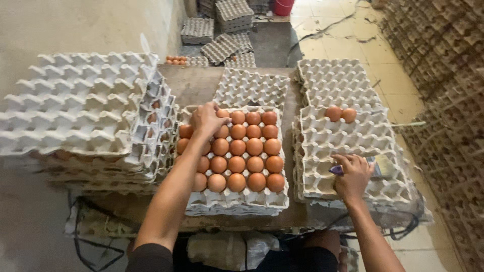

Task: The person picks up brown eggs from a tray and paints them with a brush. They place the painted eggs into empty slots in a stack of egg cartons.

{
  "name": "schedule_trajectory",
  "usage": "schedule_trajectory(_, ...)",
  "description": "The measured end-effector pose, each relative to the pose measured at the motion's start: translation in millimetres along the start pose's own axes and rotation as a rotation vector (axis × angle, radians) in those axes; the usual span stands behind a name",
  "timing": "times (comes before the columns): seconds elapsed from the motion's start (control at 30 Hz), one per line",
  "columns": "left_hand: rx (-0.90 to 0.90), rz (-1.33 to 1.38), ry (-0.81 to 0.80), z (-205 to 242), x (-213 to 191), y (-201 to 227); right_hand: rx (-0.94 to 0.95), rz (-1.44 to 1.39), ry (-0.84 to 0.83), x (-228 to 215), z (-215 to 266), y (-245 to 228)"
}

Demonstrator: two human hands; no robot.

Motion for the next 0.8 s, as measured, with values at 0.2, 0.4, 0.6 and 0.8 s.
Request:
schedule_trajectory(0.2, -0.004, 0.077, -0.084, 14.1, -24.9, 9.4, -0.07, 0.166, -0.068, 8.7, -33.5, 14.0)
schedule_trajectory(0.4, 0.153, 0.439, 0.286, 105.1, -79.8, 9.3, 0.177, 0.083, -0.208, -20.4, -136.3, 26.3)
schedule_trajectory(0.6, -0.205, 0.847, 0.473, 282.2, -31.1, -101.9, 0.434, 0.068, -0.399, 5.8, -196.4, 48.1)
schedule_trajectory(0.8, -0.82, 0.961, 0.437, 385.8, 63.8, -258.2, 0.47, -0.083, -0.527, 17.8, -206.5, 42.4)
Point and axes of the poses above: each hand's wrist, its own z-axis away from the middle knuckle, its own x-axis out of the palm, y = z × x, the point moved 5 cm from there along -z, towards the middle knuckle, and after that the axes turned 1 degree about -y, right-handed, at the moved point
